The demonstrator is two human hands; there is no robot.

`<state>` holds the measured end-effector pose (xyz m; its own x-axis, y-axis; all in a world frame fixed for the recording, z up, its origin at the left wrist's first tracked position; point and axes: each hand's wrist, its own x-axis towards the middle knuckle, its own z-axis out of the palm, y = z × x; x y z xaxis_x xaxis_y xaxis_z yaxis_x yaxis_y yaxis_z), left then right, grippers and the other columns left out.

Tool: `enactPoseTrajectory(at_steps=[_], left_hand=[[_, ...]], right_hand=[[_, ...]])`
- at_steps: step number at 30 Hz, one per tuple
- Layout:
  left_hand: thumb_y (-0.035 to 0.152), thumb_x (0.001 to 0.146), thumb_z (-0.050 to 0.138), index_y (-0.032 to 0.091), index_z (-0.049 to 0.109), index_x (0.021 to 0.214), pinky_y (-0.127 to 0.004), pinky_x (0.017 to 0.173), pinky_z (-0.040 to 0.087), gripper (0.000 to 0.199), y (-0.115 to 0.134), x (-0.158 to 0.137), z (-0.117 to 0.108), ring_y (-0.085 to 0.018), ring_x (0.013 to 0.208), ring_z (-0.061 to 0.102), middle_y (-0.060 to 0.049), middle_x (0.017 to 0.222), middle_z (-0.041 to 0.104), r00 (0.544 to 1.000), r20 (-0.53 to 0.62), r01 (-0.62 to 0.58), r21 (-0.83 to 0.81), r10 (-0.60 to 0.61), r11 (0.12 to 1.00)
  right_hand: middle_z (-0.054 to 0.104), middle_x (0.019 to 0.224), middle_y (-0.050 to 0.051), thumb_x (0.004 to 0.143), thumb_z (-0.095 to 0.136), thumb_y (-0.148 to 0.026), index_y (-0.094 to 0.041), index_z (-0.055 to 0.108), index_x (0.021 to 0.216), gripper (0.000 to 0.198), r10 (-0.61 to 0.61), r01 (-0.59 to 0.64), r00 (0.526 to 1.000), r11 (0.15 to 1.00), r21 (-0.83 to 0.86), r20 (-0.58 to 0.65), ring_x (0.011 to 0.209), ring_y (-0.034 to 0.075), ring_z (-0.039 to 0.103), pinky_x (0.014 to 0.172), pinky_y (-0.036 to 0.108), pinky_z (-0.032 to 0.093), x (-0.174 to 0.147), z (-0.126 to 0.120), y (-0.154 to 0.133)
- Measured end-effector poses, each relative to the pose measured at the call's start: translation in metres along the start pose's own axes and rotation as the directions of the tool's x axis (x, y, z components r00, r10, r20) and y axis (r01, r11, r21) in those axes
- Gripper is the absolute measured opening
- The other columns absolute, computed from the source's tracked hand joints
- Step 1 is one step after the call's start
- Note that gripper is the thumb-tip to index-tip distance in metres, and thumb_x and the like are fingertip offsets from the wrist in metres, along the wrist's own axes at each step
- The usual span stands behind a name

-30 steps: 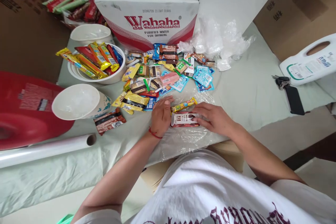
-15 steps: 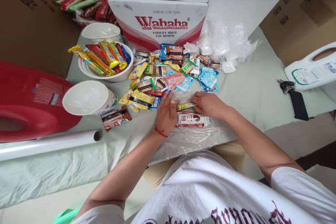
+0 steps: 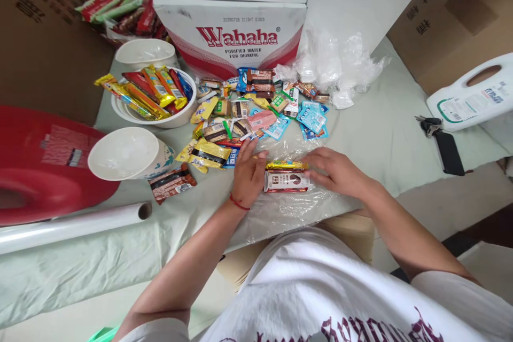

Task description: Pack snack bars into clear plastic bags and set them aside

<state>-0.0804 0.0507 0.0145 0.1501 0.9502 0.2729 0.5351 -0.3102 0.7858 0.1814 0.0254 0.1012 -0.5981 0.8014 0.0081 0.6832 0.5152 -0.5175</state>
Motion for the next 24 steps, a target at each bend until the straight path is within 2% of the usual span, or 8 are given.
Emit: enactPoseTrajectory(at_steps=[4,7,10,13,16,18,21,24], left_hand=[[0.053,0.105,0.039,0.025,0.077,0.116,-0.056,0.129,0.021,0.048,0.008,-0.004,0.0,-0.029,0.158,0.027,-0.005,0.159,0.052,0.992,0.114,-0.072,0.076,0.063,0.995],[0.051,0.102,0.047,0.027,0.078,0.115,-0.062,0.128,0.02,0.041,0.01,-0.006,0.004,-0.033,0.157,0.028,-0.005,0.156,0.055,0.984,0.17,-0.071,0.129,0.048,0.989],[0.049,0.101,0.051,0.026,0.079,0.112,-0.061,0.127,0.026,0.038,0.007,-0.006,0.005,-0.033,0.156,0.032,-0.006,0.151,0.059,0.984,0.171,-0.065,0.119,0.044,0.991],[0.052,0.103,0.045,0.023,0.079,0.107,-0.057,0.127,0.03,0.045,0.003,-0.002,0.003,-0.03,0.154,0.037,-0.007,0.146,0.064,0.987,0.156,-0.035,0.032,0.029,0.999],[0.057,0.105,0.037,0.021,0.08,0.099,-0.054,0.127,0.032,0.056,-0.002,0.004,-0.001,-0.028,0.151,0.042,-0.009,0.14,0.069,0.985,0.168,0.037,-0.079,-0.023,0.996],[0.059,0.105,0.033,0.022,0.08,0.094,-0.053,0.127,0.032,0.061,-0.005,0.006,-0.002,-0.028,0.15,0.044,-0.009,0.137,0.07,0.981,0.183,0.082,-0.129,-0.057,0.988],[0.061,0.105,0.027,0.025,0.08,0.088,-0.055,0.127,0.033,0.067,-0.008,0.008,-0.004,-0.029,0.149,0.045,-0.008,0.136,0.071,0.976,0.198,0.122,-0.159,-0.089,0.98],[0.062,0.105,0.025,0.025,0.078,0.084,-0.054,0.127,0.034,0.068,-0.009,0.01,-0.007,-0.029,0.149,0.046,-0.009,0.133,0.072,0.967,0.235,0.142,-0.178,-0.098,0.974]], right_hand=[[0.063,0.142,0.015,0.09,0.07,-0.062,-0.025,0.055,0.148,0.071,-0.16,0.156,0.986,0.985,-0.079,-0.047,0.131,0.034,0.053,0.114,0.058,0.042,-0.051,0.024,-0.029],[0.066,0.141,0.009,0.098,0.068,-0.038,-0.031,0.059,0.144,0.047,-0.179,0.167,0.983,0.963,-0.213,-0.036,0.136,0.031,0.051,0.123,0.064,0.029,-0.076,0.058,-0.04],[0.075,0.122,0.003,0.1,0.061,-0.019,-0.034,0.073,0.121,0.029,-0.151,0.117,0.98,0.966,-0.232,-0.131,0.126,0.026,0.059,0.118,0.059,0.038,-0.079,0.077,-0.037],[0.076,0.115,0.004,0.101,0.061,-0.023,-0.03,0.077,0.108,0.019,-0.149,0.12,0.971,0.981,-0.155,-0.188,0.121,0.027,0.06,0.107,0.052,0.047,-0.065,0.068,-0.032],[0.072,0.12,0.011,0.102,0.057,-0.027,-0.025,0.076,0.11,0.021,-0.142,0.135,0.971,0.99,-0.048,-0.191,0.112,0.026,0.062,0.095,0.044,0.052,-0.043,0.042,-0.026],[0.07,0.114,0.012,0.103,0.053,-0.028,-0.023,0.075,0.111,0.024,-0.106,0.116,0.98,0.992,0.049,-0.166,0.102,0.022,0.064,0.087,0.038,0.054,-0.028,0.026,-0.021],[0.069,0.098,0.008,0.102,0.053,-0.027,-0.021,0.075,0.108,0.024,0.022,0.005,0.989,0.983,0.184,-0.143,0.086,0.018,0.065,0.077,0.03,0.051,-0.008,0.013,-0.008],[0.068,0.087,0.005,0.096,0.059,-0.031,-0.018,0.076,0.097,0.021,0.206,-0.163,0.973,0.933,0.32,-0.104,0.075,0.016,0.062,0.071,0.028,0.047,0.008,0.015,0.008]])
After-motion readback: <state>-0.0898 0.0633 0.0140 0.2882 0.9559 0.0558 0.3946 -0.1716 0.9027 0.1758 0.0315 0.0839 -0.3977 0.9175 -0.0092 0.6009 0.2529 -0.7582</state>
